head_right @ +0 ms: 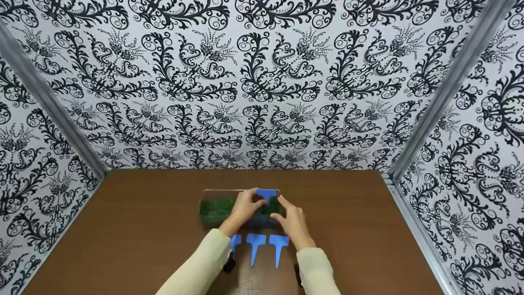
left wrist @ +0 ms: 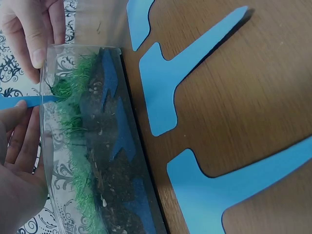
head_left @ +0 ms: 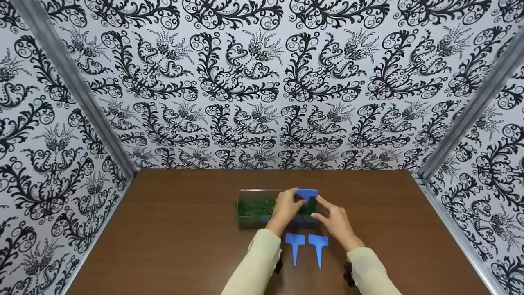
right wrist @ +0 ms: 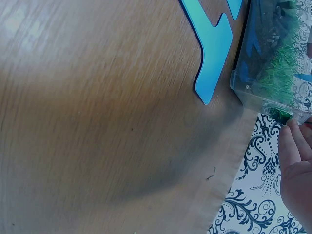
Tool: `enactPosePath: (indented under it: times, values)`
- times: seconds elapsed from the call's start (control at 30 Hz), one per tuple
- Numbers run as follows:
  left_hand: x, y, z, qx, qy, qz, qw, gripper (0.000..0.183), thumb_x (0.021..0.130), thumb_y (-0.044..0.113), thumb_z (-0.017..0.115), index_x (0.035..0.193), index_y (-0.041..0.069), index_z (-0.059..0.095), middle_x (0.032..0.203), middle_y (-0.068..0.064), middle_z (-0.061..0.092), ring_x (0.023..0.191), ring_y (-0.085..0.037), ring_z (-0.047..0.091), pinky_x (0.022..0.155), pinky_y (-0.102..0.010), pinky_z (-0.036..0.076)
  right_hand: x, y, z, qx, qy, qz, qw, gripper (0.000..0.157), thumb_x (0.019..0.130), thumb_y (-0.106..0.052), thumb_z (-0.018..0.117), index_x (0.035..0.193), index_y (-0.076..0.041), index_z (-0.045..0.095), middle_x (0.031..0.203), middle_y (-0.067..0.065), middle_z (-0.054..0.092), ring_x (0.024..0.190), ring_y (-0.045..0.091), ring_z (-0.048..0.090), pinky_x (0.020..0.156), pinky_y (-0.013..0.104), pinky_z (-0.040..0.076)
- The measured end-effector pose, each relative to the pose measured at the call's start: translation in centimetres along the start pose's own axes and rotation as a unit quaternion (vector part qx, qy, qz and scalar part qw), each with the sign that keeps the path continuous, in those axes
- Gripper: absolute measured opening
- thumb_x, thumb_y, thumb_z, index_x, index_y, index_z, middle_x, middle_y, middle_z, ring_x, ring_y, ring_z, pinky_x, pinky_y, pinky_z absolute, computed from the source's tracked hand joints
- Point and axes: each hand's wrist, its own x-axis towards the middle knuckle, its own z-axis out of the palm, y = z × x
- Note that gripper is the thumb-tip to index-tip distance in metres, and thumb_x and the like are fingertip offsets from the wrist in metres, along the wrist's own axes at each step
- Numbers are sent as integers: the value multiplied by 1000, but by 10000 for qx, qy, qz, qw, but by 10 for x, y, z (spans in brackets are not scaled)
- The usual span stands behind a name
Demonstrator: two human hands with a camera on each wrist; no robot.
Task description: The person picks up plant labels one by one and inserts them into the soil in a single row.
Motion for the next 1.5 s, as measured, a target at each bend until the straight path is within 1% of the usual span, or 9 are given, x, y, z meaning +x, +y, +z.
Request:
enactPosePath:
  times: [0.27, 0.53, 0.63, 0.9, 1.03, 1.2, 1.3, 1.5]
  values:
    - [1, -1, 4, 321, 118, 35, 9994, 8, 86, 16, 77, 89, 12, 71, 83, -2, 74, 75, -14, 69, 66, -27, 53, -2, 2, -1, 100, -165, 30, 9998, 59, 91, -20, 72, 146, -12, 51, 151, 14, 48, 133, 37, 52, 103, 52, 48]
    - [5, -2, 8, 305, -52, -126, 9994, 5, 90, 17, 74, 92, 15, 70, 85, -1, 73, 75, -14, 68, 63, -28, 51, -1, 3, -1, 49, -142, 2, 9999, 60, 91, -19, 71, 146, -12, 50, 150, 15, 49, 135, 37, 50, 104, 54, 46]
    - [6, -2, 8, 298, -59, -163, 9994, 5, 91, 18, 73, 93, 15, 70, 84, -2, 72, 74, -14, 67, 62, -27, 51, 0, 3, -1, 4, -103, -16, 9999, 60, 91, -18, 71, 146, -12, 50, 150, 16, 49, 134, 38, 51, 103, 54, 47]
    - [9, -2, 7, 240, 45, 7, 9997, 7, 90, 18, 74, 90, 13, 69, 81, -2, 72, 71, -11, 65, 61, -24, 49, -1, 3, 0, 54, -102, -2, 9999, 60, 91, -18, 71, 146, -12, 50, 150, 15, 49, 133, 38, 51, 103, 54, 47]
    - [8, -2, 6, 239, 17, -40, 9997, 5, 90, 17, 74, 90, 14, 70, 82, -2, 72, 72, -13, 67, 61, -25, 51, -1, 4, 1, 62, -74, -60, 9999, 60, 91, -19, 72, 146, -12, 51, 150, 15, 49, 132, 38, 53, 102, 53, 49]
    - [6, -2, 5, 451, 137, 0, 9989, 7, 89, 18, 75, 90, 15, 69, 85, -1, 73, 78, -16, 70, 66, -28, 53, 0, 2, 0, 38, -78, -56, 9999, 60, 90, -21, 72, 145, -12, 52, 151, 14, 49, 133, 37, 52, 103, 53, 47]
    - [6, -3, 6, 540, 213, 38, 9983, 8, 88, 18, 76, 88, 15, 69, 84, -2, 74, 78, -18, 71, 66, -30, 54, 0, 0, -1, 52, -82, -37, 9999, 59, 90, -21, 72, 145, -11, 52, 150, 13, 49, 134, 37, 51, 105, 54, 45]
    - [5, -5, 10, 761, 110, -22, 9970, 8, 87, 18, 77, 87, 14, 69, 84, -3, 74, 77, -20, 71, 64, -31, 54, -1, 1, -1, -19, -71, 12, 10000, 58, 90, -18, 72, 144, -9, 53, 148, 14, 51, 133, 38, 51, 105, 54, 46]
